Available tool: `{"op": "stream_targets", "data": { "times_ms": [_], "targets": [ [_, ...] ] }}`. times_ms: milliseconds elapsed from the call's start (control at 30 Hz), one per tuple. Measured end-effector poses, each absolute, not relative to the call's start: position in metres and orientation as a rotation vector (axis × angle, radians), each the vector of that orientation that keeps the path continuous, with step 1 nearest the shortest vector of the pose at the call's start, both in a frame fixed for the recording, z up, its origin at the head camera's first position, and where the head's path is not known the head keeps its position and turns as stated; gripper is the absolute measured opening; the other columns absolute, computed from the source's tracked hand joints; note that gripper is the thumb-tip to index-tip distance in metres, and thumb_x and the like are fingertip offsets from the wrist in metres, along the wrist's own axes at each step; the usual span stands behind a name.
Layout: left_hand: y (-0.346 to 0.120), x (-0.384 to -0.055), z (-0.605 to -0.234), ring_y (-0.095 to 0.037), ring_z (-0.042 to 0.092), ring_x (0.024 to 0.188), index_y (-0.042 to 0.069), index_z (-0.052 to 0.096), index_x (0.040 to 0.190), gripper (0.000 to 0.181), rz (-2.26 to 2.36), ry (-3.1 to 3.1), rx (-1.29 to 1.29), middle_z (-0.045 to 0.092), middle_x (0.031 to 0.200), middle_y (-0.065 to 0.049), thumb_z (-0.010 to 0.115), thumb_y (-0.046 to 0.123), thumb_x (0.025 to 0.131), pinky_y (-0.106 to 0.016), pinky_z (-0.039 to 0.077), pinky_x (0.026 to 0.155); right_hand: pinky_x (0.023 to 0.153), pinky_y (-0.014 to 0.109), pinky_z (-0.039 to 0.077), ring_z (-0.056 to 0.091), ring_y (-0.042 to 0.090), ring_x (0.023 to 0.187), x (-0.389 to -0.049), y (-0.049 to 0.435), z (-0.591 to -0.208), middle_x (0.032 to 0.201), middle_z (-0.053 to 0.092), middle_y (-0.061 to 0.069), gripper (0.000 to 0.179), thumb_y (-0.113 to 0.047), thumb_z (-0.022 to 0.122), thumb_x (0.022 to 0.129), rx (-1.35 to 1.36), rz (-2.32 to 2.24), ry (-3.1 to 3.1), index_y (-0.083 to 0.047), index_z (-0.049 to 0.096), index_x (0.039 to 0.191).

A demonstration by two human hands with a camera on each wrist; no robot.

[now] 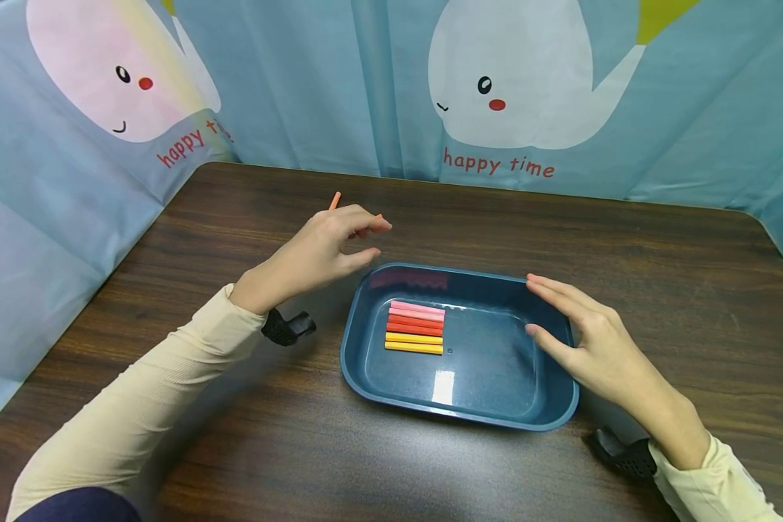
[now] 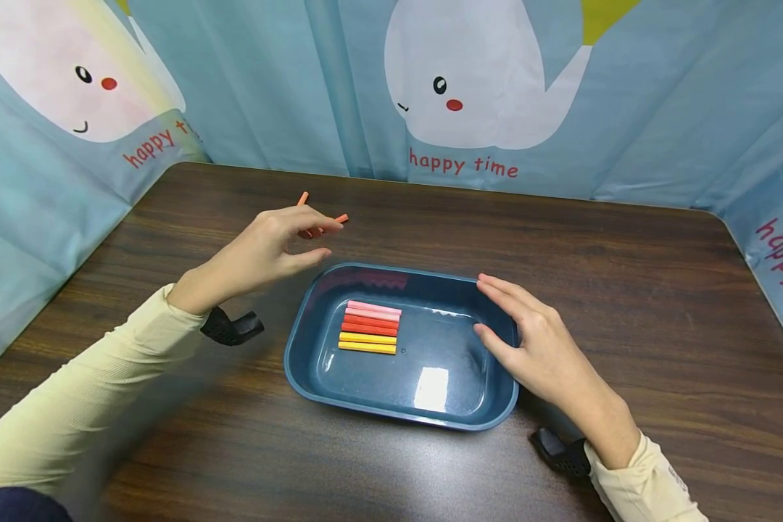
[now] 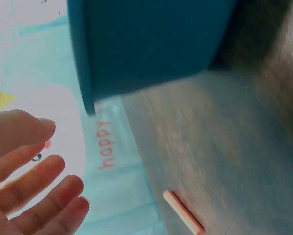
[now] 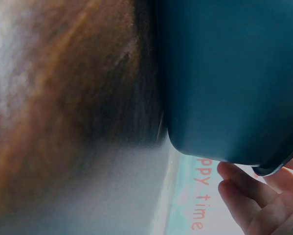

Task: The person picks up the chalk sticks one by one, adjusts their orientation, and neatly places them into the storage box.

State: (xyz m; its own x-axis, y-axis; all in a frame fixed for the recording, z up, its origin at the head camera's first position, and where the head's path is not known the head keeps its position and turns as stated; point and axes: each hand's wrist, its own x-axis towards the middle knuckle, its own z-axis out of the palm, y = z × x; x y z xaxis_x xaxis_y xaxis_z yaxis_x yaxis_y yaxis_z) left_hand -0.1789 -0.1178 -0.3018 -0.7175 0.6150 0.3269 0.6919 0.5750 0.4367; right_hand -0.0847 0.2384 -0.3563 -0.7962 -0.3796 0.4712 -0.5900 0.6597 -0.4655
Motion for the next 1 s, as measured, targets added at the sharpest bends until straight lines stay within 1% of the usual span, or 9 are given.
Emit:
{"op": "stream_targets", "data": {
  "times_ms": [167, 233, 400, 467, 533, 667, 800, 1000],
  "targets": [
    [-0.121, -0.191, -0.303, -0.025, 0.066, 0.098, -0.001, 0.066, 0.123, 0.036, -0.818, -2.737, -1.053, 0.069, 0.117, -0.015, 0.073, 0.004, 0.087, -0.041, 0.054, 0.09, 0.107, 0.002, 0.027, 0.04, -0.01, 0.133, -0.085, 0.239, -0.357, 0.14, 0.059, 0.013, 0.066, 0.003, 0.08, 0.074, 0.759, 0.873, -2.555, -0.004, 0.059, 0.137],
    [-0.122, -0.196, -0.304, -0.025, 0.066, 0.095, -0.001, 0.066, 0.124, 0.036, -0.805, -2.756, -1.03, 0.069, 0.116, -0.015, 0.072, 0.005, 0.088, -0.044, 0.05, 0.097, 0.107, 0.002, 0.027, 0.04, -0.011, 0.133, -0.085, 0.239, -0.357, 0.139, 0.059, 0.014, 0.066, 0.003, 0.08, 0.074, 0.756, 0.869, -2.556, -0.004, 0.059, 0.137],
    [-0.126, -0.207, -0.307, -0.028, 0.065, 0.095, 0.002, 0.065, 0.124, 0.037, -0.798, -2.822, -0.949, 0.068, 0.112, -0.014, 0.072, 0.007, 0.089, -0.043, 0.051, 0.093, 0.107, 0.002, 0.027, 0.04, -0.011, 0.133, -0.085, 0.239, -0.358, 0.138, 0.06, 0.016, 0.067, 0.002, 0.08, 0.074, 0.757, 0.867, -2.554, -0.004, 0.059, 0.137],
    [-0.126, -0.212, -0.309, -0.029, 0.064, 0.098, 0.004, 0.065, 0.125, 0.037, -0.804, -2.856, -0.914, 0.067, 0.112, -0.014, 0.072, 0.008, 0.089, -0.04, 0.052, 0.085, 0.107, 0.002, 0.027, 0.04, -0.011, 0.133, -0.086, 0.24, -0.358, 0.138, 0.06, 0.015, 0.067, 0.002, 0.08, 0.074, 0.758, 0.867, -2.553, -0.004, 0.059, 0.136],
    [-0.125, -0.216, -0.31, -0.03, 0.063, 0.098, 0.004, 0.065, 0.126, 0.038, -0.806, -2.885, -0.887, 0.067, 0.113, -0.014, 0.073, 0.009, 0.089, -0.04, 0.051, 0.085, 0.107, 0.002, 0.027, 0.04, -0.011, 0.133, -0.085, 0.24, -0.358, 0.138, 0.06, 0.015, 0.067, 0.002, 0.08, 0.074, 0.755, 0.864, -2.555, -0.004, 0.059, 0.136],
    [-0.123, -0.223, -0.313, -0.03, 0.061, 0.101, 0.003, 0.063, 0.128, 0.04, -0.802, -2.933, -0.854, 0.067, 0.117, -0.015, 0.072, 0.009, 0.089, -0.041, 0.05, 0.087, 0.107, 0.002, 0.027, 0.041, -0.01, 0.133, -0.084, 0.239, -0.358, 0.139, 0.06, 0.014, 0.067, 0.002, 0.081, 0.074, 0.751, 0.869, -2.558, -0.004, 0.059, 0.137],
    [-0.121, -0.232, -0.317, -0.032, 0.061, 0.108, 0.002, 0.061, 0.13, 0.041, -0.773, -2.981, -0.835, 0.065, 0.122, -0.016, 0.07, 0.009, 0.091, -0.043, 0.05, 0.093, 0.106, 0.002, 0.027, 0.042, -0.01, 0.132, -0.084, 0.238, -0.357, 0.139, 0.06, 0.012, 0.067, 0.003, 0.081, 0.073, 0.755, 0.889, -2.545, -0.005, 0.059, 0.137],
    [-0.12, -0.243, -0.321, -0.032, 0.06, 0.111, 0.001, 0.059, 0.133, 0.044, -0.757, -3.026, -0.801, 0.063, 0.129, -0.018, 0.07, 0.009, 0.091, -0.045, 0.049, 0.095, 0.107, 0.003, 0.027, 0.042, -0.009, 0.133, -0.085, 0.238, -0.356, 0.139, 0.06, 0.012, 0.067, 0.002, 0.081, 0.073, 0.758, 0.894, -2.54, -0.005, 0.059, 0.136]
  ]
}}
